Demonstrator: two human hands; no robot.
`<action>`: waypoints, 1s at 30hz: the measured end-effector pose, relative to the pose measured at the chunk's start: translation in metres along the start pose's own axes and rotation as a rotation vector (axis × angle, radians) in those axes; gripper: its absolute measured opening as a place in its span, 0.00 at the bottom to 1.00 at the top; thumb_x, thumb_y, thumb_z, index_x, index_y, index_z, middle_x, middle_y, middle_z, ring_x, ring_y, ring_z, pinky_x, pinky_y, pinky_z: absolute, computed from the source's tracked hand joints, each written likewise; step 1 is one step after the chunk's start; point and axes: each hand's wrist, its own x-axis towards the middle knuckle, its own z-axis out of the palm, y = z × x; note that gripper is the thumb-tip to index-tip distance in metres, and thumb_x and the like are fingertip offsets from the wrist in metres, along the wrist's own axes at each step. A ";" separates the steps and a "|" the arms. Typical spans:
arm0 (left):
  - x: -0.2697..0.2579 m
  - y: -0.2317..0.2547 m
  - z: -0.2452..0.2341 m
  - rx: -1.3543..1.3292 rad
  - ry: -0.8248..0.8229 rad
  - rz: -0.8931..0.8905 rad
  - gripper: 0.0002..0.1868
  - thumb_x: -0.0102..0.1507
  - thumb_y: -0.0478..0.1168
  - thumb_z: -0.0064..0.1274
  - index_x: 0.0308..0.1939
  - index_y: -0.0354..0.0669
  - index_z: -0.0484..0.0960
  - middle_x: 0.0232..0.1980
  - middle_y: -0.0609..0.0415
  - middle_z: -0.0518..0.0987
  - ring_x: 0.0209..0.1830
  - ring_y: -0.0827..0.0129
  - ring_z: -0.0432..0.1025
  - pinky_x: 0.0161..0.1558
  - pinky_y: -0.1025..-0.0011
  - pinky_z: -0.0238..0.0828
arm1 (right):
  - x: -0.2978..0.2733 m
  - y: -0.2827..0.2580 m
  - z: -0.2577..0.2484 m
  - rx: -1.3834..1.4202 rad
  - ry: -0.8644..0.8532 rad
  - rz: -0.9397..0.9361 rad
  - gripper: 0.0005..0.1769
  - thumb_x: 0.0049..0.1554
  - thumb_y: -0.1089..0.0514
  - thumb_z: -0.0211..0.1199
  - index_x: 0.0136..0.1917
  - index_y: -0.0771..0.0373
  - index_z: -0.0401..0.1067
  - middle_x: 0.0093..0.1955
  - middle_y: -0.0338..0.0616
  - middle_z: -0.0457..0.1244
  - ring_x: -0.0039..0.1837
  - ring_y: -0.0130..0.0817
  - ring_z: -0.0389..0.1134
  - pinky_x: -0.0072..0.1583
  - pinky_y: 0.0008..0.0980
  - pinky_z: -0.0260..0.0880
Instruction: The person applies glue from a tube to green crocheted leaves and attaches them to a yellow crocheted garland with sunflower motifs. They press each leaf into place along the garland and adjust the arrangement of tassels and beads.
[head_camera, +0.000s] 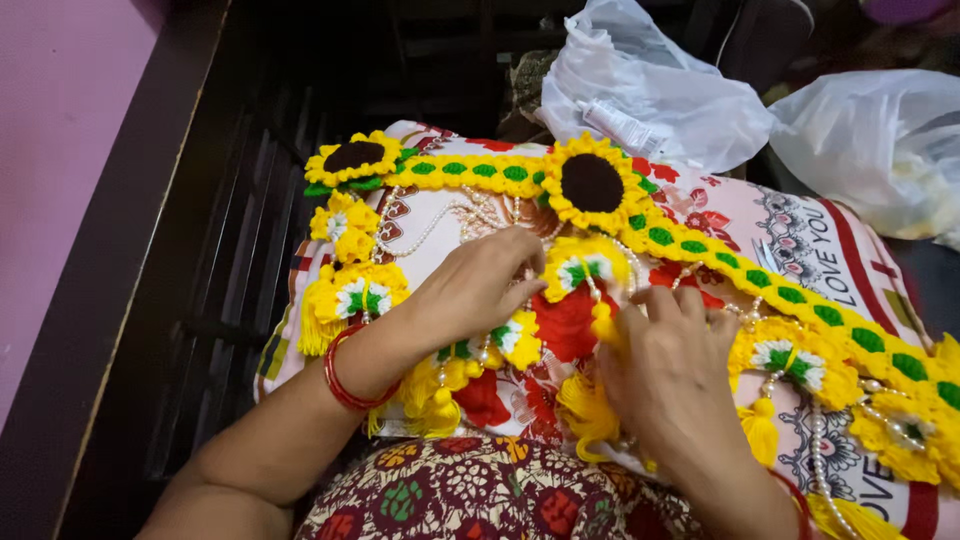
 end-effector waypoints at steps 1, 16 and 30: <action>-0.002 0.002 -0.002 -0.011 0.009 0.008 0.16 0.61 0.37 0.58 0.51 0.36 0.77 0.52 0.41 0.77 0.49 0.49 0.75 0.51 0.57 0.72 | 0.003 -0.004 -0.009 0.178 -0.133 0.093 0.26 0.46 0.52 0.68 0.56 0.66 0.78 0.43 0.55 0.69 0.48 0.51 0.70 0.50 0.51 0.66; -0.042 0.047 0.009 0.004 -0.288 0.449 0.12 0.50 0.37 0.60 0.38 0.41 0.84 0.57 0.46 0.77 0.65 0.58 0.68 0.63 0.53 0.58 | -0.008 0.039 0.039 0.325 0.009 0.168 0.14 0.46 0.62 0.70 0.46 0.67 0.73 0.53 0.59 0.65 0.58 0.57 0.65 0.58 0.48 0.66; -0.011 -0.019 -0.025 -0.017 0.067 0.118 0.14 0.58 0.38 0.52 0.45 0.42 0.86 0.42 0.45 0.83 0.44 0.50 0.77 0.48 0.56 0.74 | 0.030 0.064 0.018 0.356 0.054 0.025 0.19 0.51 0.61 0.70 0.57 0.63 0.76 0.62 0.49 0.68 0.65 0.49 0.67 0.66 0.42 0.67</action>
